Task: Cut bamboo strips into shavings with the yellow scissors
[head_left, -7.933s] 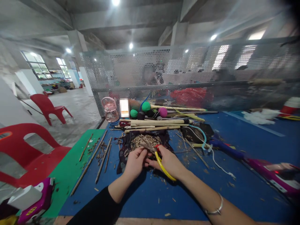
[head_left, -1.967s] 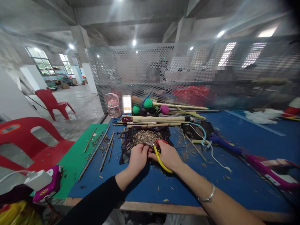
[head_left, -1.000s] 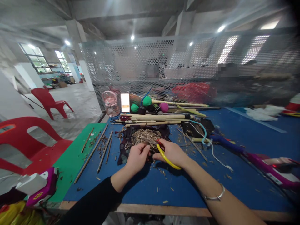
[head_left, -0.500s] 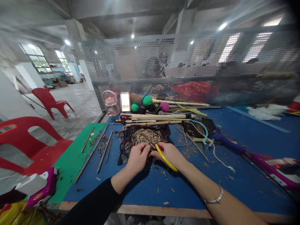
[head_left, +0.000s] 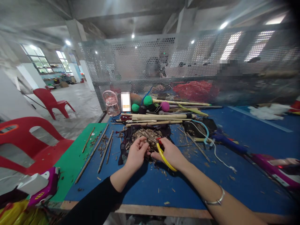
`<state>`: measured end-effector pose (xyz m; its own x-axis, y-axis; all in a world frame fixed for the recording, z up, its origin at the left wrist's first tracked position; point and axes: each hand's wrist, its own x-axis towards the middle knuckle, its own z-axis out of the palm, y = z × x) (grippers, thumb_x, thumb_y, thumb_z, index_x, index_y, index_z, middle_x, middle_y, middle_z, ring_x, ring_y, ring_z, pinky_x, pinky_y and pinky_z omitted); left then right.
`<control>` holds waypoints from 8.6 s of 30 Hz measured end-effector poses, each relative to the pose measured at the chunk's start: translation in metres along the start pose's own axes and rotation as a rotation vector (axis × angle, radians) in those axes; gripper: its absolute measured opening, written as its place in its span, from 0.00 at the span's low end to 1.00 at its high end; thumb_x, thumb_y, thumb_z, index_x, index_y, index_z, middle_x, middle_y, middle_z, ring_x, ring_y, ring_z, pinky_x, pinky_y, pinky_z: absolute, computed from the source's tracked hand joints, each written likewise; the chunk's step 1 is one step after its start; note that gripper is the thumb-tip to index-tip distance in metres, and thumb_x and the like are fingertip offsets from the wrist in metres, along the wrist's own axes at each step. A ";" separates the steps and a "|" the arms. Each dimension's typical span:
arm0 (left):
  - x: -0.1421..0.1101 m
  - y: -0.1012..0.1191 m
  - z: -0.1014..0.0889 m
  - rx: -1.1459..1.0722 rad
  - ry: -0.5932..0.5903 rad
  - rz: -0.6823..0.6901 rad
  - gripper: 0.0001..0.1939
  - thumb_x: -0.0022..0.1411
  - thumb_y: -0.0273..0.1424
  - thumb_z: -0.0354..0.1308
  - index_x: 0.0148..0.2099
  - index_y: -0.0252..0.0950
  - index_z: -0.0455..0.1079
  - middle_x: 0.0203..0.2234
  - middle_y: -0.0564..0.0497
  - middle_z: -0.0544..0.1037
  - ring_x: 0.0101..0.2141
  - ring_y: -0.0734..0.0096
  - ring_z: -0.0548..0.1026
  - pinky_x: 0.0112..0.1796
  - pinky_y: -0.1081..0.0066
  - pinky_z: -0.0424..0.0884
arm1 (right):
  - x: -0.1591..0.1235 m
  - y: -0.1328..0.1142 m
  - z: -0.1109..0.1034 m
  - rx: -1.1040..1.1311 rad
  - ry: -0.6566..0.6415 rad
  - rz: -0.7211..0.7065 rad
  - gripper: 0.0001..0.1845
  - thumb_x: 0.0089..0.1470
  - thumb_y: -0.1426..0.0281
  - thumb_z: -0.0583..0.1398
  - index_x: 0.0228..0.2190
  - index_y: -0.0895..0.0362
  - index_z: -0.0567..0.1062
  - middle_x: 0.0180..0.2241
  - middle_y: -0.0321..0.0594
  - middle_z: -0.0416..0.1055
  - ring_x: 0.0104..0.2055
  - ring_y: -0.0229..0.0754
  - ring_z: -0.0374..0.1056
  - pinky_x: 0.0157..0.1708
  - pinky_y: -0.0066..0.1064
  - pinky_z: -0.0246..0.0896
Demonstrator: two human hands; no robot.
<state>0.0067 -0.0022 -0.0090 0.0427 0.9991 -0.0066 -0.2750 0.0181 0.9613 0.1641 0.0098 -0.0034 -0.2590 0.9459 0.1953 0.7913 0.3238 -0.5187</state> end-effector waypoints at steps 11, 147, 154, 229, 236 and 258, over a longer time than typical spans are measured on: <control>-0.002 0.000 0.001 0.014 0.024 -0.030 0.15 0.46 0.38 0.61 0.32 0.31 0.70 0.22 0.53 0.71 0.22 0.79 0.69 0.28 0.75 0.69 | -0.004 -0.002 0.007 -0.063 0.000 -0.049 0.30 0.37 0.57 0.65 0.40 0.57 0.63 0.40 0.43 0.63 0.44 0.48 0.59 0.41 0.37 0.54; 0.001 0.001 -0.004 0.142 0.135 0.074 0.09 0.48 0.33 0.57 0.24 0.30 0.69 0.16 0.54 0.69 0.18 0.80 0.65 0.22 0.78 0.62 | 0.000 -0.004 0.016 -0.190 -0.041 0.053 0.21 0.48 0.50 0.55 0.30 0.56 0.65 0.28 0.43 0.72 0.29 0.43 0.68 0.26 0.28 0.49; 0.001 -0.001 -0.001 0.047 0.121 0.012 0.09 0.44 0.34 0.60 0.23 0.31 0.69 0.16 0.53 0.70 0.18 0.79 0.66 0.23 0.76 0.64 | -0.003 -0.005 0.010 -0.202 -0.005 0.055 0.21 0.47 0.51 0.56 0.31 0.56 0.65 0.28 0.42 0.71 0.30 0.43 0.68 0.26 0.28 0.49; 0.001 -0.001 -0.010 0.453 0.050 0.208 0.11 0.44 0.34 0.63 0.25 0.33 0.67 0.16 0.56 0.68 0.19 0.79 0.63 0.22 0.77 0.58 | 0.019 -0.021 -0.011 0.490 0.088 0.037 0.10 0.40 0.64 0.59 0.24 0.56 0.63 0.21 0.33 0.66 0.22 0.34 0.58 0.22 0.24 0.55; -0.002 0.002 -0.009 0.615 0.048 0.272 0.07 0.45 0.32 0.61 0.23 0.33 0.69 0.18 0.55 0.70 0.21 0.77 0.65 0.25 0.76 0.60 | 0.011 -0.013 0.006 0.605 0.097 0.040 0.09 0.40 0.66 0.59 0.25 0.56 0.63 0.21 0.31 0.63 0.22 0.34 0.59 0.23 0.25 0.57; 0.001 0.011 -0.014 0.388 0.177 0.306 0.17 0.57 0.42 0.50 0.27 0.34 0.67 0.18 0.54 0.67 0.21 0.76 0.64 0.24 0.77 0.61 | 0.000 -0.014 0.012 0.267 -0.056 -0.021 0.25 0.42 0.57 0.61 0.39 0.58 0.64 0.33 0.39 0.66 0.33 0.39 0.62 0.33 0.30 0.57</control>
<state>-0.0098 -0.0006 -0.0018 -0.1559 0.9485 0.2759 0.1276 -0.2576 0.9578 0.1466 0.0051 -0.0057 -0.3096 0.9362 0.1662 0.6136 0.3303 -0.7172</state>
